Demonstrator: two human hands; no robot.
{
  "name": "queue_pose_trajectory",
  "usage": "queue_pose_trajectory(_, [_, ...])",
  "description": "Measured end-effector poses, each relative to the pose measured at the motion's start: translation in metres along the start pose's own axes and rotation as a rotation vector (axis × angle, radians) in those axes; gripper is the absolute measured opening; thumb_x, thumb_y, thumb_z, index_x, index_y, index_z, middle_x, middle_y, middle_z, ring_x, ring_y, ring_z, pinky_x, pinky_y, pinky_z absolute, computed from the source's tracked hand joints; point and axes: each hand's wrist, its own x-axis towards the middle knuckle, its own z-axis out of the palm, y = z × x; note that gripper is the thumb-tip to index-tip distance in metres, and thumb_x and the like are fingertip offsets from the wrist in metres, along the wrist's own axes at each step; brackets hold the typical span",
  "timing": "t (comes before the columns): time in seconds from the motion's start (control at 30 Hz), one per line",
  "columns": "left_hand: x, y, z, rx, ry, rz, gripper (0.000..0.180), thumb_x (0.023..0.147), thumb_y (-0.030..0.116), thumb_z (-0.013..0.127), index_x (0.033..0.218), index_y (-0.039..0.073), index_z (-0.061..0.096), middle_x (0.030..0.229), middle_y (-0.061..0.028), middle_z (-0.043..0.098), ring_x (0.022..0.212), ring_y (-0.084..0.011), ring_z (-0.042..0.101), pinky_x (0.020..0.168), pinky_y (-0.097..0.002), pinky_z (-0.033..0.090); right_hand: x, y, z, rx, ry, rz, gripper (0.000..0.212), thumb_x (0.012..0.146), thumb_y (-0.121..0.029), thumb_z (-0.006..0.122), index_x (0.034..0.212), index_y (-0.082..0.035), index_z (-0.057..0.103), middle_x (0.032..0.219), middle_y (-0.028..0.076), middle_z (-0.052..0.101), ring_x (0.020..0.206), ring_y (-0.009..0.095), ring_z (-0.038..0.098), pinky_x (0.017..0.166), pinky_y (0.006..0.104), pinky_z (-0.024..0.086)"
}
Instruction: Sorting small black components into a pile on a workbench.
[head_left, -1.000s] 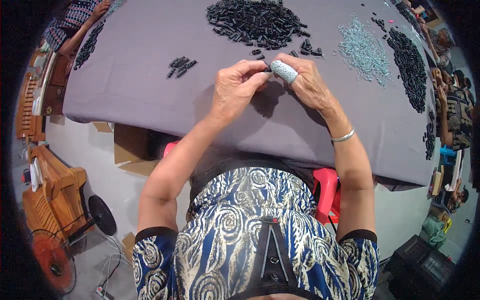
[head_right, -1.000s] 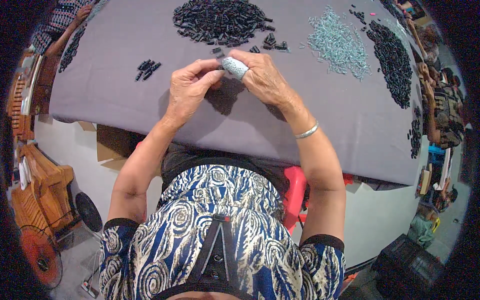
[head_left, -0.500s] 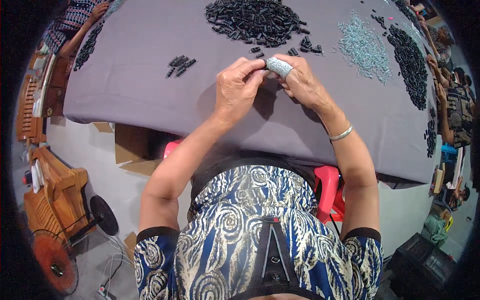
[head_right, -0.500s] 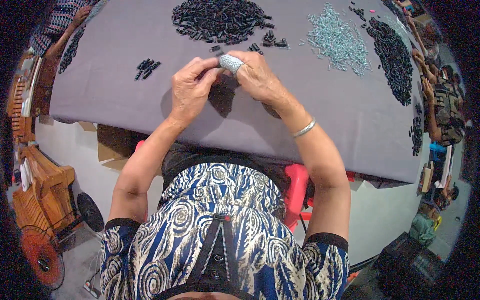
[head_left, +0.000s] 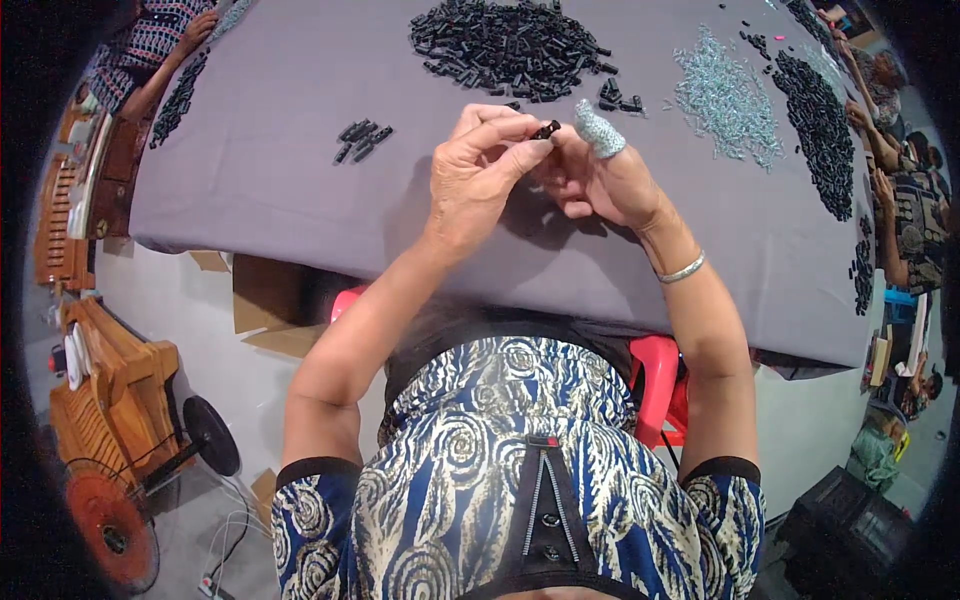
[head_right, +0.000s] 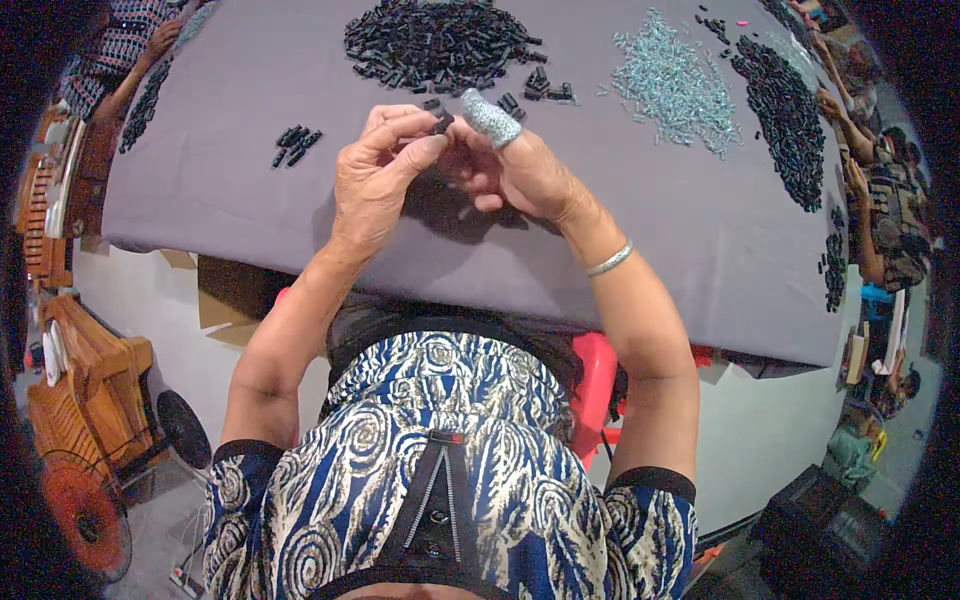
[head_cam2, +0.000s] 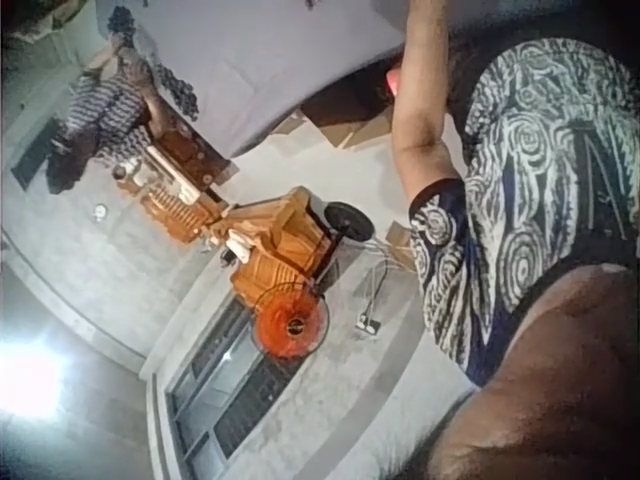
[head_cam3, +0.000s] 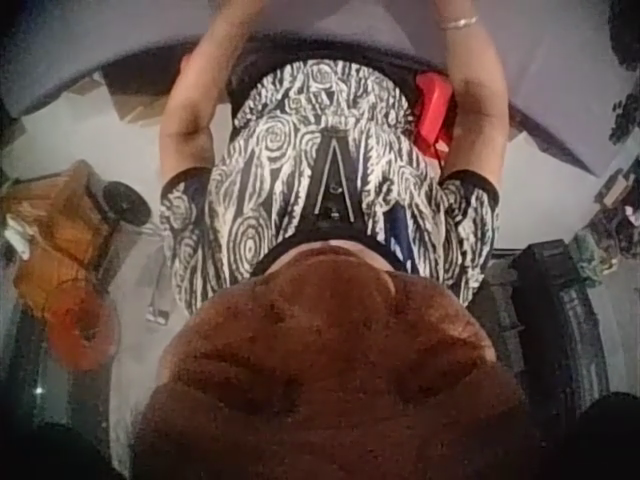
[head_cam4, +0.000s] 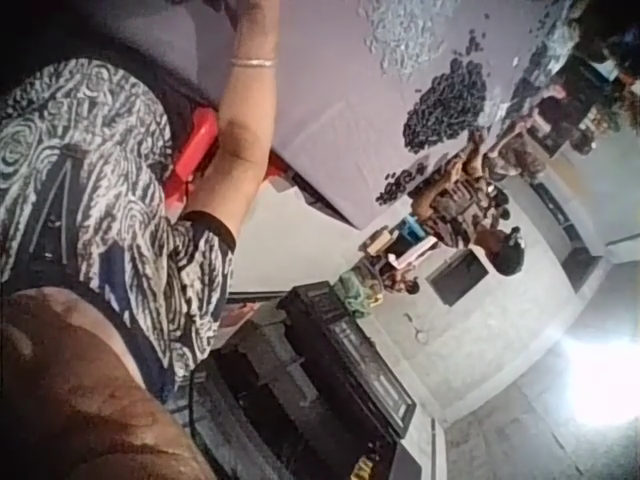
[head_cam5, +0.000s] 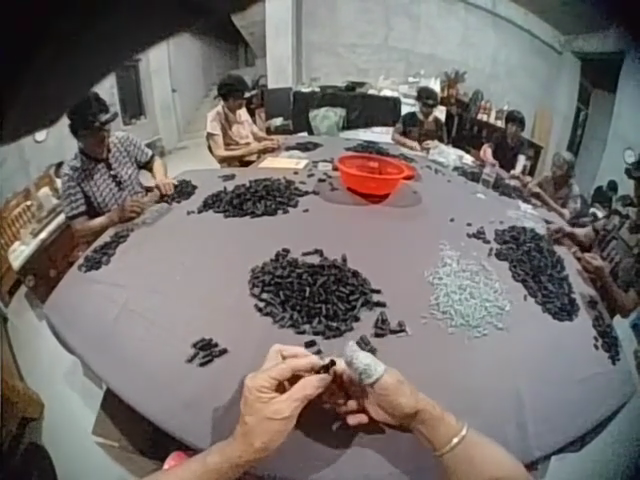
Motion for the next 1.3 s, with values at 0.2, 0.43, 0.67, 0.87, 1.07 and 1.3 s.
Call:
queue_pose_trajectory(0.2, [-0.004, 0.004, 0.004, -0.005, -0.076, 0.097, 0.02, 0.079, 0.0, 0.069, 0.099, 0.001, 0.069, 0.104, -0.0044, 0.053, 0.098, -0.0105, 0.051, 0.083, -0.0225, 0.044, 0.002, 0.011, 0.001, 0.148, -0.11, -0.018, 0.034, 0.091, -0.046, 0.05, 0.078, -0.015, 0.05, 0.062, -0.009, 0.034, 0.052, 0.004, 0.03, 0.043, 0.0216, 0.02])
queue_pose_trajectory(0.43, [-0.01, 0.002, 0.006, -0.072, -0.103, 0.088, 0.019, 0.081, 0.001, 0.068, 0.1, 0.001, 0.068, 0.105, -0.0035, 0.052, 0.094, -0.0103, 0.052, 0.081, -0.022, 0.044, -0.004, 0.015, 0.004, 0.104, -0.154, -0.125, 0.034, 0.088, -0.047, 0.052, 0.086, -0.013, 0.053, 0.063, -0.007, 0.031, 0.051, 0.006, 0.028, 0.044, 0.0218, 0.018])
queue_pose_trajectory(0.67, [-0.006, 0.0, 0.0, -0.013, -0.14, -0.017, 0.022, 0.082, 0.001, 0.067, 0.104, 0.003, 0.067, 0.109, -0.0032, 0.054, 0.098, -0.011, 0.051, 0.086, -0.0245, 0.042, 0.003, 0.021, 0.009, 0.216, -0.065, -0.107, 0.023, 0.087, -0.035, 0.062, 0.08, -0.014, 0.053, 0.059, -0.009, 0.03, 0.047, 0.003, 0.027, 0.039, 0.0187, 0.016])
queue_pose_trajectory(0.87, [-0.003, 0.0, -0.01, 0.041, -0.099, -0.005, 0.016, 0.081, -0.001, 0.066, 0.097, 0.001, 0.069, 0.1, -0.0031, 0.057, 0.09, -0.0097, 0.056, 0.079, -0.0229, 0.047, 0.01, 0.019, 0.008, 0.099, -0.037, -0.076, 0.03, 0.089, -0.041, 0.057, 0.077, -0.013, 0.052, 0.059, -0.008, 0.031, 0.047, 0.003, 0.026, 0.039, 0.0187, 0.017])
queue_pose_trajectory(1.07, [0.01, 0.015, -0.018, 0.279, -0.009, 0.066, 0.013, 0.083, 0.004, 0.066, 0.096, 0.002, 0.069, 0.088, -0.0008, 0.063, 0.078, -0.007, 0.056, 0.068, -0.0203, 0.045, 0.004, 0.015, 0.005, -0.178, 0.114, -0.153, 0.038, 0.095, -0.044, 0.045, 0.079, -0.009, 0.051, 0.058, -0.008, 0.033, 0.045, 0.002, 0.025, 0.039, 0.0175, 0.018])
queue_pose_trajectory(1.3, [0.028, 0.034, -0.114, 0.889, 0.169, 0.263, 0.013, 0.08, 0.007, 0.065, 0.092, 0.004, 0.07, 0.082, -0.0071, 0.06, 0.073, -0.0169, 0.06, 0.066, -0.0288, 0.049, 0.011, 0.01, 0.006, -0.504, 0.337, -0.304, 0.028, 0.091, -0.023, 0.061, 0.068, -0.009, 0.051, 0.056, -0.01, 0.038, 0.046, 0.0, 0.034, 0.04, 0.02, 0.024])
